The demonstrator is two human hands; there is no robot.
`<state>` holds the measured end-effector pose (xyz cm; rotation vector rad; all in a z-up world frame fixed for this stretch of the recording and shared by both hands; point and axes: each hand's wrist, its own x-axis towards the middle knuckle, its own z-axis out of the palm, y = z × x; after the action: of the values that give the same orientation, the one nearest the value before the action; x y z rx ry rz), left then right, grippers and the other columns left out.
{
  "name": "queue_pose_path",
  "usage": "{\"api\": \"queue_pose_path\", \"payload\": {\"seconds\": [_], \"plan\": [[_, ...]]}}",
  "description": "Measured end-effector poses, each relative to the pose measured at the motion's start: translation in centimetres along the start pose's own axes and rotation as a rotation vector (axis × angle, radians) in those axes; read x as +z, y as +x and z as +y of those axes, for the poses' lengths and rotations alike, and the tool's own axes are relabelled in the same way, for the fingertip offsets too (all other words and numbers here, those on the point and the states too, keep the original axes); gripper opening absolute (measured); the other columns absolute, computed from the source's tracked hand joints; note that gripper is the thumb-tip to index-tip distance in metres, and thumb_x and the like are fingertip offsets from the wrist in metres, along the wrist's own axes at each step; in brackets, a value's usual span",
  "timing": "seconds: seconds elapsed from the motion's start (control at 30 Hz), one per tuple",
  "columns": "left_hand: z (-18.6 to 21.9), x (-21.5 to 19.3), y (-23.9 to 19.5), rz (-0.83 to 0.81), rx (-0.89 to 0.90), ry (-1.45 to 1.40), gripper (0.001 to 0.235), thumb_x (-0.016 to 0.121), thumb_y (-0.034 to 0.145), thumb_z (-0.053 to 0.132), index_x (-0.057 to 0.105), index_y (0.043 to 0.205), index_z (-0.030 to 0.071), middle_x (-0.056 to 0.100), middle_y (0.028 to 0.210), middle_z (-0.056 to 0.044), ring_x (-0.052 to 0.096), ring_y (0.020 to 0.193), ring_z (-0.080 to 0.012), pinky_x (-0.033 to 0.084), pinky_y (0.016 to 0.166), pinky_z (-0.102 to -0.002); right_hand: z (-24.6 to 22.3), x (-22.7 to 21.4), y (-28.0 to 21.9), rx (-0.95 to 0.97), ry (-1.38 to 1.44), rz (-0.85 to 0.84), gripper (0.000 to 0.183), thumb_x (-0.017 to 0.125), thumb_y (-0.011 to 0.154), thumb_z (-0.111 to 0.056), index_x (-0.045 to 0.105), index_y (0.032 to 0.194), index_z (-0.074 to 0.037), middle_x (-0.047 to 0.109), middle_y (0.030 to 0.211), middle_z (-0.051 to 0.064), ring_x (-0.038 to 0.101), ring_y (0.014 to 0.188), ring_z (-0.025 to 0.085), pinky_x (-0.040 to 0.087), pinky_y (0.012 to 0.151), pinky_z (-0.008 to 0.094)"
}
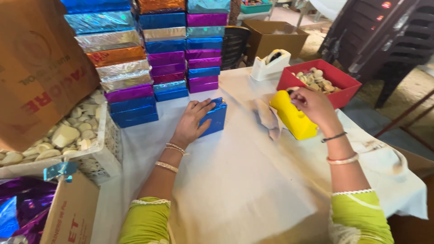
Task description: The person wraps a small blue box with shiny blue wrapping paper, folding the edges and securing them with clear tape from a yellow dispenser. The wrapped box is then placed on a stack of other wrapped boxes.
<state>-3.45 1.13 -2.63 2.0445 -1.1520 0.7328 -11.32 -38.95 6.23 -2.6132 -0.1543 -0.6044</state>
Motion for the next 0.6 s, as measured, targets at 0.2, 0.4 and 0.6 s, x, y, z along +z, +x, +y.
{"api": "queue_pose_path", "payload": {"seconds": [0.2,0.4,0.6], "plan": [[0.4,-0.1,0.2,0.0,0.004,0.004,0.053,0.069,0.087,0.017,0.062,0.139,0.008,0.058,0.147,-0.014,0.051,0.123,-0.0383,0.041,0.111,-0.046,10.1,-0.4,-4.5,0.071,-0.171,0.195,0.012,0.069,0.095,-0.009,0.073,0.106,-0.006,0.073,0.101,0.015,0.072,0.087,0.031,0.056,0.075,0.04],[1.3,-0.7,0.4,-0.003,-0.033,0.011,0.053,0.068,0.085,0.016,0.063,0.137,0.006,0.058,0.145,-0.014,0.051,0.12,-0.0384,0.043,0.108,-0.045,12.9,1.2,-4.2,0.105,-0.182,0.17,0.016,0.069,0.095,-0.018,0.074,0.105,-0.007,0.072,0.101,0.015,0.07,0.088,0.034,0.055,0.078,0.043],[1.2,-0.6,0.4,0.012,-0.048,0.031,0.052,0.068,0.085,0.015,0.063,0.136,0.006,0.059,0.145,-0.014,0.052,0.12,-0.0377,0.045,0.107,-0.045,13.3,2.7,-2.7,0.202,-0.317,0.189,0.026,0.067,0.098,-0.03,0.075,0.102,-0.006,0.07,0.103,0.017,0.066,0.096,0.039,0.053,0.082,0.048]]}}
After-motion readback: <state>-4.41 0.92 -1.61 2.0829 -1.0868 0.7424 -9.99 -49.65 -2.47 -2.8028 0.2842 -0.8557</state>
